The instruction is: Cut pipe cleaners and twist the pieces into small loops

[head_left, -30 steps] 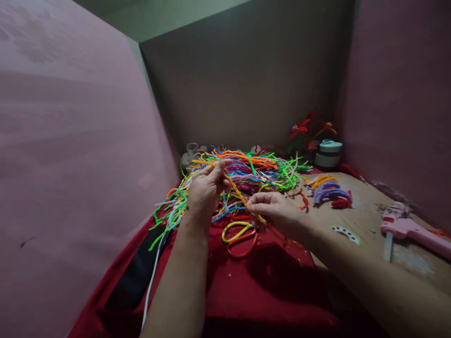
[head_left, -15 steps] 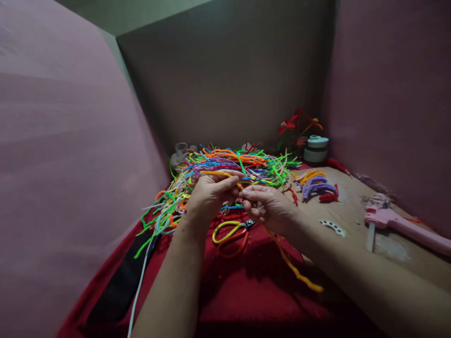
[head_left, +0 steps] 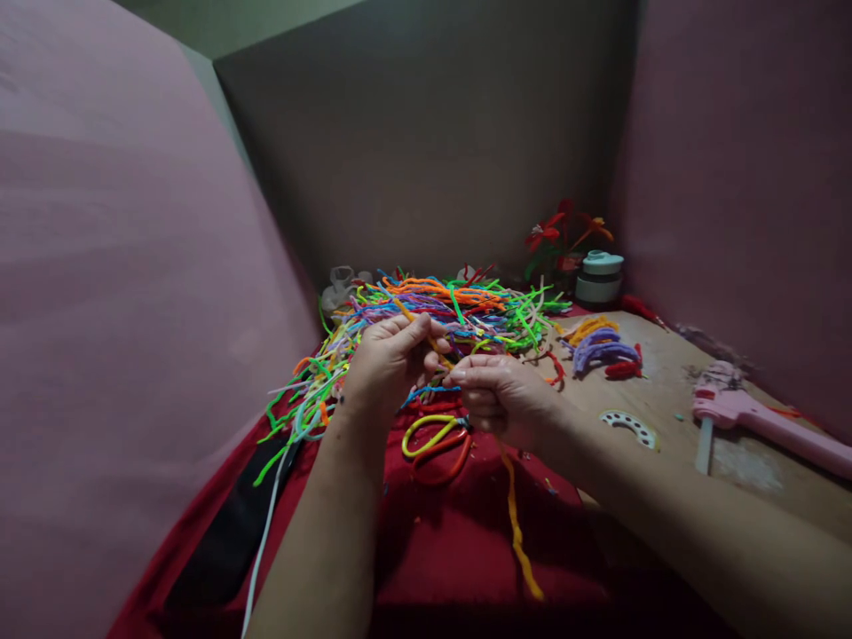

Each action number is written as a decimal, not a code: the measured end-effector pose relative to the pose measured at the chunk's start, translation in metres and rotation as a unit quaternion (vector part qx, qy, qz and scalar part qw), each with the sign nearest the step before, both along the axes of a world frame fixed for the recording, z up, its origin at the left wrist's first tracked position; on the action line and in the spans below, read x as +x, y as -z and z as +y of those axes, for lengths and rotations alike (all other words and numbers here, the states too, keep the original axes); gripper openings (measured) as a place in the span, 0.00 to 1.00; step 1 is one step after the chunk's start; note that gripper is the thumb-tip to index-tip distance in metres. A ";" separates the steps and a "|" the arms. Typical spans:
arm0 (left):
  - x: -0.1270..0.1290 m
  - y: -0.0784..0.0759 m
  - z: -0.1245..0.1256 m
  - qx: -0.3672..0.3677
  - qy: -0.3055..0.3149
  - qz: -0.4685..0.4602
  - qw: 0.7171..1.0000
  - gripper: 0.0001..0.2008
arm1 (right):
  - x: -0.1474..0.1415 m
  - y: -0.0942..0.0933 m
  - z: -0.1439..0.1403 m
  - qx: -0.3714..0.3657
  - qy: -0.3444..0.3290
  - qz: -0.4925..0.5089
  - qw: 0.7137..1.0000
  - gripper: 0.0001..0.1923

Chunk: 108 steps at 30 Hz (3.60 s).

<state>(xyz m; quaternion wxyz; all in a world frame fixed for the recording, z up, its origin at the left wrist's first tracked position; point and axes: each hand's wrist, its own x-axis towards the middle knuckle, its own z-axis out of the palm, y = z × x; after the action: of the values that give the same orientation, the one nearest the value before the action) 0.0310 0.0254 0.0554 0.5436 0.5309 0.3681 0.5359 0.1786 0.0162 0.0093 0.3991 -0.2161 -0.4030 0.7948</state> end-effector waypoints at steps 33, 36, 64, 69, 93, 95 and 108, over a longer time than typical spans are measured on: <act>-0.007 0.001 0.006 0.005 -0.025 0.026 0.999 0.14 | 0.003 0.007 0.009 0.033 0.043 0.031 0.998 0.07; -0.005 0.001 0.005 0.018 -0.029 0.018 0.999 0.14 | 0.002 0.004 0.007 0.028 0.044 0.033 0.998 0.06; -0.005 0.076 -0.036 0.167 0.017 0.699 0.695 0.09 | 0.036 -0.004 0.029 0.056 0.167 0.040 0.984 0.05; -0.013 0.068 -0.052 0.127 -0.016 0.729 0.673 0.07 | 0.037 0.000 0.035 0.057 0.190 0.023 0.980 0.04; 0.014 0.039 -0.029 0.289 -0.188 0.719 0.604 0.20 | 0.032 -0.006 0.025 0.097 0.321 -0.015 0.942 0.06; 0.012 0.045 -0.028 0.298 -0.194 0.713 0.605 0.20 | 0.031 -0.004 0.027 0.097 0.318 -0.015 0.943 0.05; 0.011 0.049 -0.030 0.302 -0.229 0.732 0.565 0.21 | 0.031 -0.006 0.021 0.131 0.313 -0.047 0.940 0.05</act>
<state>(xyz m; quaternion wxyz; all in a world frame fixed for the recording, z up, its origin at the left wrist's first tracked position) 0.0421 -0.0051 0.0066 -0.2455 0.7727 0.5658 0.1501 0.2097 0.0375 0.0153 0.6330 -0.3145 -0.4335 0.5590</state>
